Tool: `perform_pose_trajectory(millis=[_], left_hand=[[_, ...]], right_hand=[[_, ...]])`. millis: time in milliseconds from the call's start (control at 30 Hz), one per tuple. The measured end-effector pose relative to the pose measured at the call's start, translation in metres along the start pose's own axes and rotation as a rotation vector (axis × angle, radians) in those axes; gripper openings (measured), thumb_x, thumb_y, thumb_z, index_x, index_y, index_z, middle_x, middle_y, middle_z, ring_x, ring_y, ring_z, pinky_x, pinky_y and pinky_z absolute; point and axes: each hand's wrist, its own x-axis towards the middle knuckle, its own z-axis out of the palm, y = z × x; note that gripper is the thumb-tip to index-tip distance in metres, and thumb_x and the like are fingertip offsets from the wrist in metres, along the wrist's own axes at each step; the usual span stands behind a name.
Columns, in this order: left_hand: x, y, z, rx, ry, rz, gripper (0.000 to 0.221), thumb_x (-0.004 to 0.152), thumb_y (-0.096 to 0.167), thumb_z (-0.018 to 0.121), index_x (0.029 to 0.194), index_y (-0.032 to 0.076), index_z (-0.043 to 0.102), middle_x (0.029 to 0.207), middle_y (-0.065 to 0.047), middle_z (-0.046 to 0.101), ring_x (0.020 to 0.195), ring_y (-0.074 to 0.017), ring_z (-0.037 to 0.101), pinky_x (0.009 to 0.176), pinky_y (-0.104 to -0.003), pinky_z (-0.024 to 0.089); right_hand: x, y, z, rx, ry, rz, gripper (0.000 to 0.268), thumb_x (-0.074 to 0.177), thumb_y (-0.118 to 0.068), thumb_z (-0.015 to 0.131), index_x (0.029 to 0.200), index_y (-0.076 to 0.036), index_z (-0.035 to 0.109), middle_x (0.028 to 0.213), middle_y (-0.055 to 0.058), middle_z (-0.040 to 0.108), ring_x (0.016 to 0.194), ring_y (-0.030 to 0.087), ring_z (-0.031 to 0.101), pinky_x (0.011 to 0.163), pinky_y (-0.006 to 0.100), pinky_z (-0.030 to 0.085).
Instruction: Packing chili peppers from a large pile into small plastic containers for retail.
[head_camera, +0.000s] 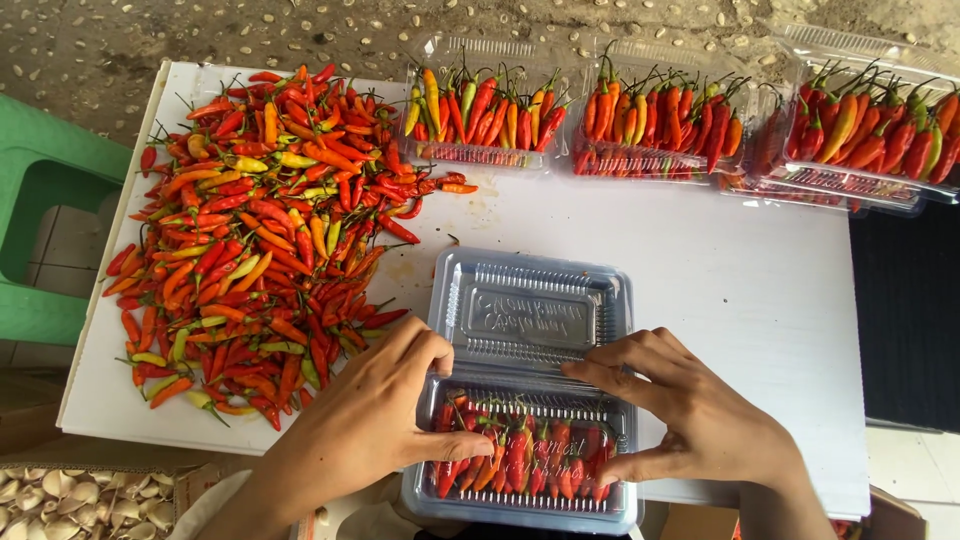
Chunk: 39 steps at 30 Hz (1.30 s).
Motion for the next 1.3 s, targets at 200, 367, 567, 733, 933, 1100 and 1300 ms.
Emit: perform_pose_trajectory(millis=[200, 367, 567, 733, 933, 1100, 1300], left_hand=[[-0.004, 0.0, 0.005, -0.098, 0.094, 0.088, 0.066, 0.074, 0.068, 0.086, 0.093, 0.019, 0.048, 0.092, 0.001, 0.058, 0.086, -0.0194, 0.062, 0.076, -0.033, 0.047], [-0.022, -0.001, 0.011, -0.113, 0.099, 0.004, 0.067, 0.072, 0.073, 0.083, 0.104, 0.023, 0.051, 0.087, 0.005, 0.065, 0.075, -0.0181, 0.068, 0.068, -0.035, 0.051], [-0.033, 0.005, 0.003, -0.226, -0.12, -0.287, 0.066, 0.073, 0.065, 0.083, 0.12, 0.031, 0.051, 0.091, 0.01, 0.078, 0.076, -0.0126, 0.078, 0.073, -0.03, 0.057], [-0.03, 0.011, -0.01, -0.431, -0.097, -0.294, 0.056, 0.074, 0.057, 0.081, 0.116, 0.026, 0.059, 0.088, 0.01, 0.077, 0.076, -0.0056, 0.074, 0.074, -0.024, 0.058], [-0.013, 0.008, -0.013, -0.723, -0.082, -0.281, 0.042, 0.084, 0.04, 0.074, 0.114, 0.015, 0.059, 0.081, -0.002, 0.069, 0.072, -0.013, 0.066, 0.062, -0.028, 0.057], [-0.001, -0.016, 0.006, -0.902, 0.009, -0.169, 0.04, 0.086, 0.033, 0.072, 0.118, 0.012, 0.061, 0.107, 0.0, 0.064, 0.1, -0.0116, 0.064, 0.08, -0.026, 0.054], [0.02, -0.049, 0.027, -1.179, 0.115, 0.091, 0.02, 0.098, 0.018, 0.067, 0.096, 0.012, 0.048, 0.087, 0.002, 0.046, 0.079, -0.0084, 0.045, 0.071, -0.025, 0.037]], right_hand=[[0.001, -0.003, -0.003, 0.06, -0.007, 0.035, 0.075, 0.082, -0.062, 0.075, 0.135, -0.011, 0.064, 0.125, 0.008, 0.067, 0.112, 0.022, 0.063, 0.096, 0.037, 0.043], [0.001, -0.003, 0.0, 0.131, 0.047, 0.022, 0.065, 0.08, -0.059, 0.079, 0.12, -0.009, 0.066, 0.118, 0.009, 0.069, 0.104, 0.025, 0.065, 0.09, 0.037, 0.049], [0.005, -0.013, -0.002, 0.3, 0.096, 0.033, 0.049, 0.086, -0.043, 0.079, 0.115, -0.006, 0.064, 0.112, 0.011, 0.073, 0.102, 0.025, 0.072, 0.088, 0.036, 0.06], [0.0, -0.011, 0.0, 0.458, 0.125, 0.138, 0.036, 0.089, -0.035, 0.077, 0.111, -0.007, 0.069, 0.107, 0.007, 0.076, 0.098, 0.022, 0.075, 0.085, 0.034, 0.06], [-0.008, 0.001, 0.009, 0.828, 0.278, 0.281, 0.019, 0.096, -0.023, 0.07, 0.103, -0.005, 0.069, 0.095, 0.008, 0.074, 0.093, 0.019, 0.072, 0.083, 0.033, 0.056], [-0.008, 0.005, 0.012, 0.875, 0.3, 0.342, 0.044, 0.093, -0.026, 0.071, 0.131, -0.005, 0.064, 0.115, 0.01, 0.074, 0.109, 0.022, 0.071, 0.098, 0.036, 0.056], [-0.001, 0.004, 0.008, 1.03, 0.391, 0.274, 0.053, 0.096, -0.032, 0.07, 0.139, -0.007, 0.054, 0.133, 0.015, 0.067, 0.127, 0.027, 0.062, 0.099, 0.042, 0.058]])
